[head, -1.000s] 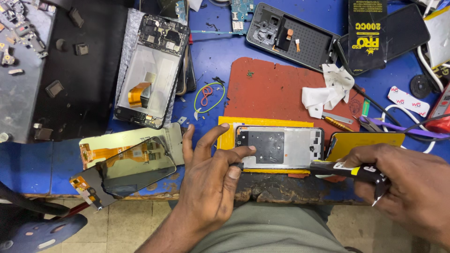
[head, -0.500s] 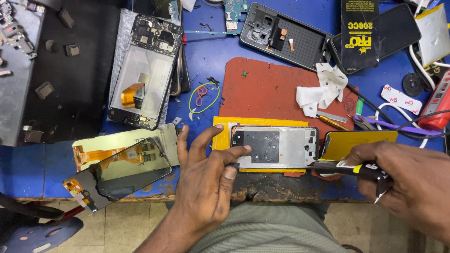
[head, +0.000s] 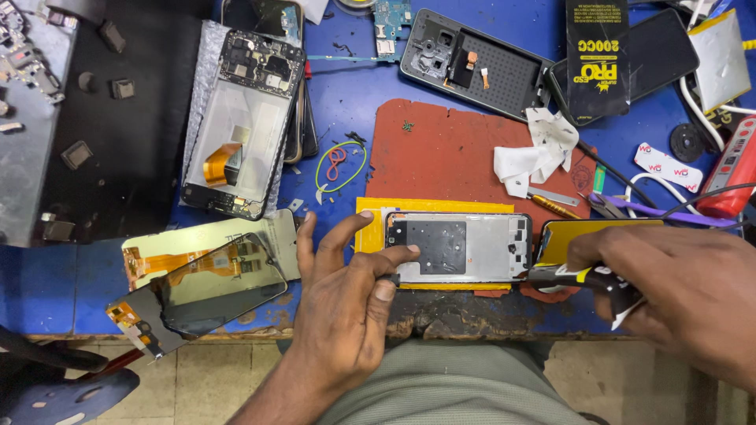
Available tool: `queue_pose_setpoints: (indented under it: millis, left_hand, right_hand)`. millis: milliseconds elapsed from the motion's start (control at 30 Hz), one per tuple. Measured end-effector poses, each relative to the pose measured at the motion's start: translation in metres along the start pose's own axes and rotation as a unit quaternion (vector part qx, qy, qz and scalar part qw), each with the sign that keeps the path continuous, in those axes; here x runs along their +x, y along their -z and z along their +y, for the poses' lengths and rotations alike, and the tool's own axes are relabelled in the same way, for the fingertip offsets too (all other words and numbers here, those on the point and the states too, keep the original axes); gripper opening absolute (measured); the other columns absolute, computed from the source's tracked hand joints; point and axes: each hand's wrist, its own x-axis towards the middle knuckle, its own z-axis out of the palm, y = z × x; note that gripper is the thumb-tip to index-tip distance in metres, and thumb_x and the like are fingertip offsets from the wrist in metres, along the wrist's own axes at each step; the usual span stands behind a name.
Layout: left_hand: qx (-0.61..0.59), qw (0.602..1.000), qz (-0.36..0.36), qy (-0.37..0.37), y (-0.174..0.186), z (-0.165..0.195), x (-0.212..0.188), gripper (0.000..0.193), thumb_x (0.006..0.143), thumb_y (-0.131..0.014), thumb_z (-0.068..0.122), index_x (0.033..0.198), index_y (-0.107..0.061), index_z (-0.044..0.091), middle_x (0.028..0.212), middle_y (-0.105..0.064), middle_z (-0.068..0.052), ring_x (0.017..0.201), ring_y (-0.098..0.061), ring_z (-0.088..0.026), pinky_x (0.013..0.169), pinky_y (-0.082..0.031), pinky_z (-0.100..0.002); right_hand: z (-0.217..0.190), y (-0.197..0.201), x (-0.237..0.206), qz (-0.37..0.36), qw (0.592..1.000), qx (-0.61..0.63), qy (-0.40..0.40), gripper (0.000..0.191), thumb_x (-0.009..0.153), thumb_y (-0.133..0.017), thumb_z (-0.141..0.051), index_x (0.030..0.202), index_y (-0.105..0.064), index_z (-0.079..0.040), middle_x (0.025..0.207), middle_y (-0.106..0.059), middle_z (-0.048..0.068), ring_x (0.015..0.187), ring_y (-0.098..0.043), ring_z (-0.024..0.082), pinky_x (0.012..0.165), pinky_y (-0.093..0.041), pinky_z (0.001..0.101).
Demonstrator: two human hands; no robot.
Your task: The person applies adhesive to the edges of a smartphone screen and presses it into the phone frame. They then use a heat gun to warm the screen and frame, and test the touchscreen by tapping the display. The person repeats the adhesive application and heating on another phone frame.
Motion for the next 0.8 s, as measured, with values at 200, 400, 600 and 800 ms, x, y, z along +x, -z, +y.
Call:
queue_pose_setpoints:
  millis: [200, 400, 600, 800]
  left_hand:
    - [-0.004, 1.000, 0.003, -0.003, 0.000, 0.001, 0.001, 0.020, 0.106, -0.044, 0.018, 0.101, -0.060, 0.007, 0.118, -0.077, -0.001, 0.140, -0.049, -0.037, 0.124, -0.005, -0.066]
    - [-0.005, 1.000, 0.002, -0.001, 0.000, 0.000, -0.001, 0.018, 0.106, -0.045, 0.016, 0.102, -0.060, 0.007, 0.118, -0.077, -0.001, 0.139, -0.049, -0.037, 0.124, -0.006, -0.066]
    - [-0.016, 1.000, 0.003, -0.013, 0.001, 0.002, 0.000, 0.017, 0.105, -0.048, 0.016, 0.107, -0.062, 0.007, 0.119, -0.076, -0.002, 0.138, -0.052, -0.036, 0.125, -0.006, -0.066]
    - [-0.025, 0.998, 0.039, -0.039, 0.006, 0.010, 0.014, 0.014, 0.103, -0.054, 0.011, 0.109, -0.065, 0.004, 0.114, -0.073, -0.005, 0.128, -0.059, -0.034, 0.121, -0.028, -0.059]
  right_hand:
    - [-0.011, 0.007, 0.006, 0.029, 0.995, -0.038, 0.087, 0.066, 0.057, -0.086, -0.030, 0.118, -0.062, -0.023, 0.111, -0.074, -0.003, 0.103, -0.071, 0.023, 0.078, -0.058, 0.0397]
    - [-0.017, 0.005, 0.005, 0.009, 0.997, -0.061, 0.046, 0.072, 0.057, -0.086, -0.032, 0.124, -0.060, -0.026, 0.109, -0.073, -0.005, 0.104, -0.071, 0.021, 0.080, -0.058, 0.0382]
    - [0.028, -0.025, -0.020, 0.073, 0.990, 0.121, -0.010, 0.053, 0.075, -0.084, -0.035, 0.123, -0.063, -0.024, 0.101, -0.075, -0.002, 0.092, -0.075, 0.014, 0.082, -0.061, 0.0309]
    - [0.126, -0.105, -0.035, 0.294, 0.722, 0.621, 0.078, 0.022, 0.097, -0.074, -0.018, 0.113, -0.060, -0.011, 0.095, -0.070, 0.010, 0.084, -0.068, 0.020, 0.078, -0.054, 0.0324]
